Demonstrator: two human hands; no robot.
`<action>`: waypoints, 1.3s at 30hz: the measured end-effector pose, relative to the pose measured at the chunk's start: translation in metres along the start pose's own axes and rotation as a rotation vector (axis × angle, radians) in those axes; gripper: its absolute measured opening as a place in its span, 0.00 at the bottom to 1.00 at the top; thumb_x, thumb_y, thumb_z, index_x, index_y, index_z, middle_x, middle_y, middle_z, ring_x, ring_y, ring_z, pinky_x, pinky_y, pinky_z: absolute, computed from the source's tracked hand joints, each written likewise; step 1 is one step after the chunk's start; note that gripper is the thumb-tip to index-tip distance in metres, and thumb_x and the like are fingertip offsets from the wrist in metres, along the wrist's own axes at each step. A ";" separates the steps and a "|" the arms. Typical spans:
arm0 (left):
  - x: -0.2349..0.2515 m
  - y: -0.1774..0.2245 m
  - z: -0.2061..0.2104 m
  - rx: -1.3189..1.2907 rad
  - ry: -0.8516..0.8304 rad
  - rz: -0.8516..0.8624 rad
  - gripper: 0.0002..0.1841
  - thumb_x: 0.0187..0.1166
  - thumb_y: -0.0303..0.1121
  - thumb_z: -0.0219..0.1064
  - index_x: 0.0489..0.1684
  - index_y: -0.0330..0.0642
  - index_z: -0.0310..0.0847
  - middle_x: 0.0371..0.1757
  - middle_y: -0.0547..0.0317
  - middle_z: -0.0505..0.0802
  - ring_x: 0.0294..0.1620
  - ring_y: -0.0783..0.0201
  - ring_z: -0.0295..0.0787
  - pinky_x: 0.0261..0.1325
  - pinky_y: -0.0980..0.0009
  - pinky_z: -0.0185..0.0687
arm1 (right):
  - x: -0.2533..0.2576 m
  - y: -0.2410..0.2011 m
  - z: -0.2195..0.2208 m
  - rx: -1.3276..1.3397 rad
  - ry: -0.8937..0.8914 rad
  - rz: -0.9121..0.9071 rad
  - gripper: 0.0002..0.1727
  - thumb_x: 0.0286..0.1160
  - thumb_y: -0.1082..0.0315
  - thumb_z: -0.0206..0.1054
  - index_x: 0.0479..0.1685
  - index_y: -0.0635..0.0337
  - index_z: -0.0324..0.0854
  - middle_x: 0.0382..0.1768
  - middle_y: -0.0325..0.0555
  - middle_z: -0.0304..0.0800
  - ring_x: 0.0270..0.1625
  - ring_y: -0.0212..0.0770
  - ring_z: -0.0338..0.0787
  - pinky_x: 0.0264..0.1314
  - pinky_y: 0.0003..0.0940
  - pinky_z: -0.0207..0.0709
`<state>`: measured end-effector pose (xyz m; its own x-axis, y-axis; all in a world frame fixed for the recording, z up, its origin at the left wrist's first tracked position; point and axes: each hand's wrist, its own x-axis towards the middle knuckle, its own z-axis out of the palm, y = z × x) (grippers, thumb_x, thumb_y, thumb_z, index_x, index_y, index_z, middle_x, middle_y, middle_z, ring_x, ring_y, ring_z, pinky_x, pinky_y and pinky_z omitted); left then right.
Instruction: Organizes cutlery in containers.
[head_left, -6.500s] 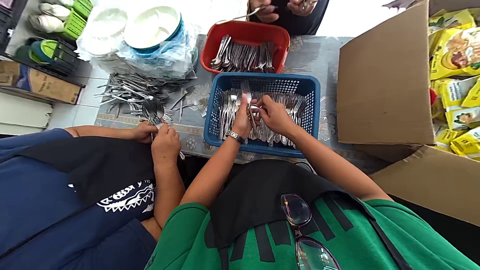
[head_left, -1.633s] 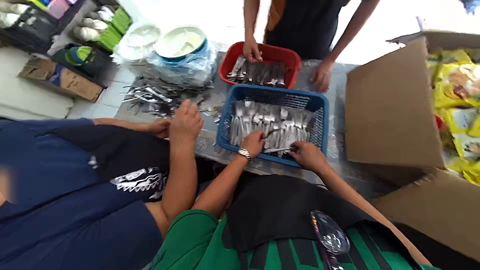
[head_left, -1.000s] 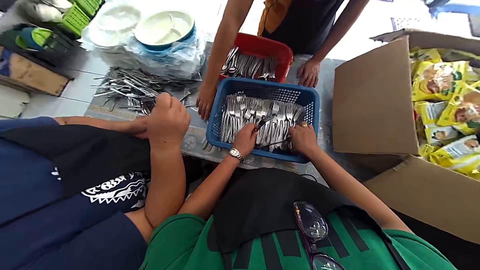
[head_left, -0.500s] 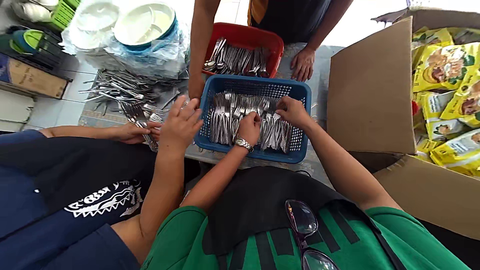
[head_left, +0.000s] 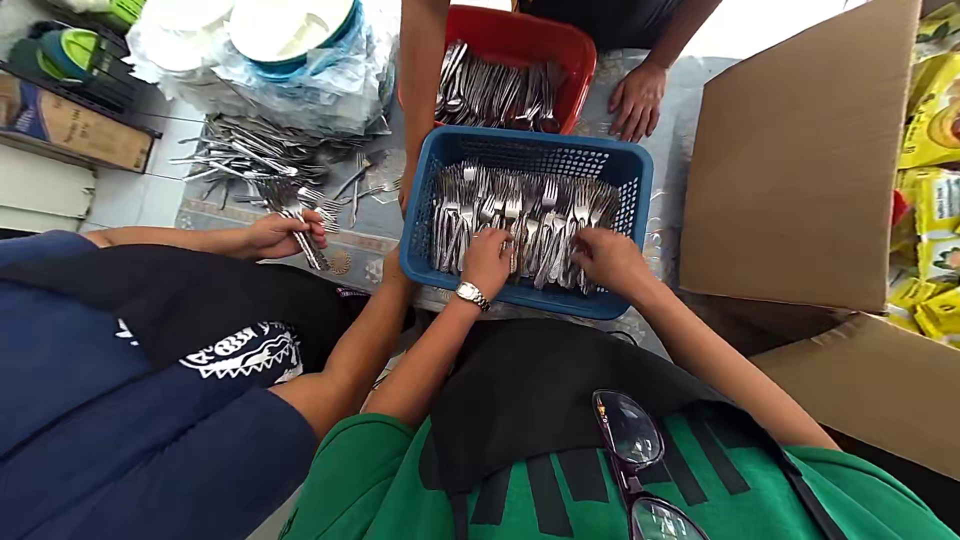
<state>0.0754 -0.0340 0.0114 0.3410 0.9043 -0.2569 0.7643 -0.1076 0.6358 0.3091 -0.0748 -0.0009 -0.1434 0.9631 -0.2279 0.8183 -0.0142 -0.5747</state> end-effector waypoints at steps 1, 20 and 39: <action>-0.009 -0.003 -0.007 0.006 -0.001 -0.027 0.13 0.85 0.28 0.65 0.60 0.31 0.87 0.64 0.36 0.90 0.66 0.40 0.86 0.73 0.43 0.78 | -0.010 -0.002 0.005 0.014 -0.066 0.018 0.11 0.79 0.69 0.72 0.54 0.66 0.88 0.46 0.64 0.93 0.51 0.67 0.93 0.55 0.73 0.81; 0.028 -0.058 -0.044 0.235 0.000 -0.364 0.22 0.78 0.30 0.73 0.68 0.32 0.80 0.83 0.34 0.74 0.82 0.34 0.72 0.77 0.37 0.72 | 0.048 -0.075 0.071 -0.023 -0.265 -0.394 0.11 0.80 0.72 0.66 0.54 0.63 0.91 0.53 0.61 0.93 0.61 0.63 0.91 0.65 0.65 0.80; 0.054 -0.062 -0.088 0.069 -0.176 -0.237 0.20 0.91 0.31 0.55 0.75 0.28 0.75 0.71 0.28 0.84 0.77 0.36 0.79 0.81 0.39 0.68 | 0.131 -0.091 0.111 -0.593 -0.324 -1.201 0.37 0.77 0.84 0.55 0.91 0.61 0.63 0.91 0.56 0.62 0.94 0.59 0.58 0.96 0.59 0.39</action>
<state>-0.0020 0.0582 0.0219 0.2332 0.8229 -0.5181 0.8673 0.0649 0.4935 0.1539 0.0229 -0.0658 -0.9791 0.1962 -0.0529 0.2020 0.9681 -0.1481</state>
